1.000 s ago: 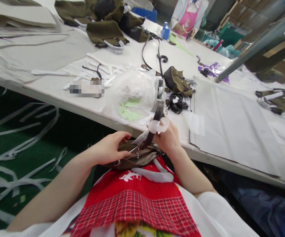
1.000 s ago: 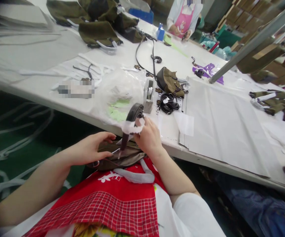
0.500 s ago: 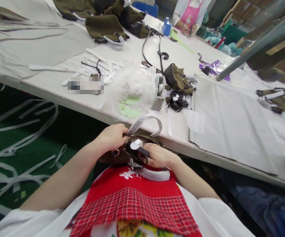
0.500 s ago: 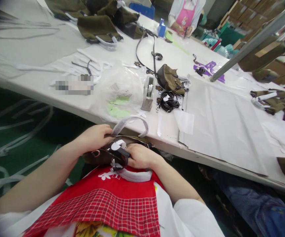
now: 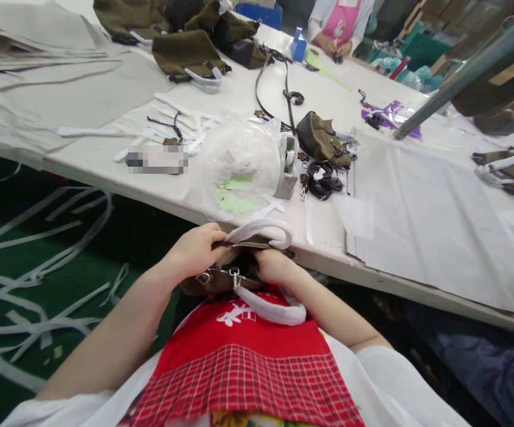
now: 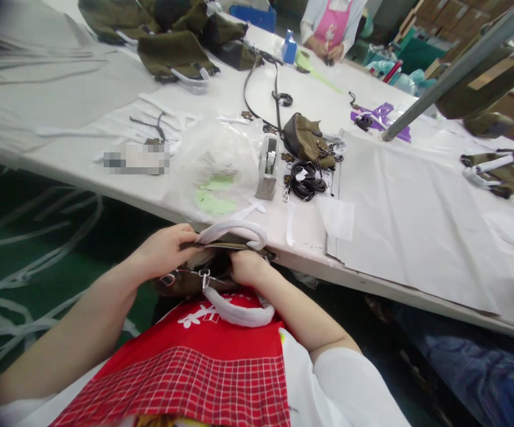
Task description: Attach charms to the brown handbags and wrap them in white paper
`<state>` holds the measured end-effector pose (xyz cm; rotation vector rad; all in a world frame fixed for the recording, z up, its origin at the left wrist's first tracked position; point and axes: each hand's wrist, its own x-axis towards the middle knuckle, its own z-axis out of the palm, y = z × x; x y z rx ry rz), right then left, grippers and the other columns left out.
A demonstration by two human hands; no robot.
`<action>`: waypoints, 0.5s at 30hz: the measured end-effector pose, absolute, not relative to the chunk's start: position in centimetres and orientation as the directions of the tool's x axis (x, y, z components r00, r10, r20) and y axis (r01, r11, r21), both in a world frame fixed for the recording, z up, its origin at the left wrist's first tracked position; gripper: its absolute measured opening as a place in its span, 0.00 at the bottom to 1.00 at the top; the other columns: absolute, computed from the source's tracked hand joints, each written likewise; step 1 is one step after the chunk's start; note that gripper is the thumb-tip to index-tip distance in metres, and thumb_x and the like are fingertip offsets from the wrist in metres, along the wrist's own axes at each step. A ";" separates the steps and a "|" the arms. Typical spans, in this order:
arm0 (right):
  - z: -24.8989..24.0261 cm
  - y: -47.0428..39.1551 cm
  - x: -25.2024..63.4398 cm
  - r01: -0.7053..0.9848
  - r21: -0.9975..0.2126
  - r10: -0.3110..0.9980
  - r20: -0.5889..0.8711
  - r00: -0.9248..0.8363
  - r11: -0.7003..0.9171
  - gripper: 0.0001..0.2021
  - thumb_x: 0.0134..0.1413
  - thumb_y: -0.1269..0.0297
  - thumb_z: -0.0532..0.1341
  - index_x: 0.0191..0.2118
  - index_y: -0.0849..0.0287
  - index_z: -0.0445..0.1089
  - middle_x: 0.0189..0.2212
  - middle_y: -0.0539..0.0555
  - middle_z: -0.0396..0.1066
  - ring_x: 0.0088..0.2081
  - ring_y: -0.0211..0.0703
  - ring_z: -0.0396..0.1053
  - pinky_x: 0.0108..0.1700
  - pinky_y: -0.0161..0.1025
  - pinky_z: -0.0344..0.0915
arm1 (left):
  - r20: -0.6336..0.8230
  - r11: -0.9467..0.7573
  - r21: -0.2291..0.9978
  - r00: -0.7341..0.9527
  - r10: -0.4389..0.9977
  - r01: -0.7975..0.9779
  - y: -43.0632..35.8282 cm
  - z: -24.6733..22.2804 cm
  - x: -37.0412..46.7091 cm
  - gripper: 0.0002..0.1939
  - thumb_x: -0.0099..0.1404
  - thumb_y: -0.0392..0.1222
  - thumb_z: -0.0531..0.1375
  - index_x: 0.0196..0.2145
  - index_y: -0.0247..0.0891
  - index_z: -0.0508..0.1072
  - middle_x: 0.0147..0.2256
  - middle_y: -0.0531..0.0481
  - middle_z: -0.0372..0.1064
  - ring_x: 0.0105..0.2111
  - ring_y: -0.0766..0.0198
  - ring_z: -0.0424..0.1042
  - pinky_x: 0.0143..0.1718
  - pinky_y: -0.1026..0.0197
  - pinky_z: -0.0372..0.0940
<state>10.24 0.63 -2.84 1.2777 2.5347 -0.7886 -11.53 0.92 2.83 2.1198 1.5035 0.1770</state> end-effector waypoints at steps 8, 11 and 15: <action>-1.7 1.2 16.7 0.571 -0.782 0.755 -0.213 -0.620 0.248 0.16 0.63 0.72 0.50 0.48 0.59 0.73 0.47 0.55 0.75 0.48 0.43 0.72 0.53 0.40 0.65 | -0.310 0.084 0.666 0.173 0.935 0.741 4.0 -0.3 -16.1 0.18 0.55 0.57 0.62 0.36 0.42 0.79 0.36 0.51 0.78 0.39 0.55 0.74 0.41 0.61 0.66; -1.5 0.9 18.4 0.537 -0.809 0.797 -0.151 -0.585 0.241 0.20 0.53 0.79 0.54 0.50 0.60 0.72 0.48 0.55 0.74 0.50 0.44 0.70 0.55 0.42 0.63 | -0.393 0.250 0.723 0.086 0.916 0.644 5.0 -1.3 -16.7 0.23 0.49 0.57 0.65 0.38 0.40 0.80 0.35 0.51 0.79 0.38 0.54 0.75 0.38 0.62 0.67; -2.1 0.2 18.6 0.601 -0.732 0.800 -0.132 -0.586 0.319 0.21 0.48 0.73 0.64 0.51 0.59 0.72 0.51 0.58 0.70 0.52 0.49 0.67 0.57 0.46 0.61 | -0.471 0.347 0.734 0.070 0.879 0.583 5.6 -1.5 -16.6 0.25 0.46 0.57 0.68 0.37 0.38 0.80 0.35 0.50 0.79 0.36 0.55 0.75 0.34 0.63 0.68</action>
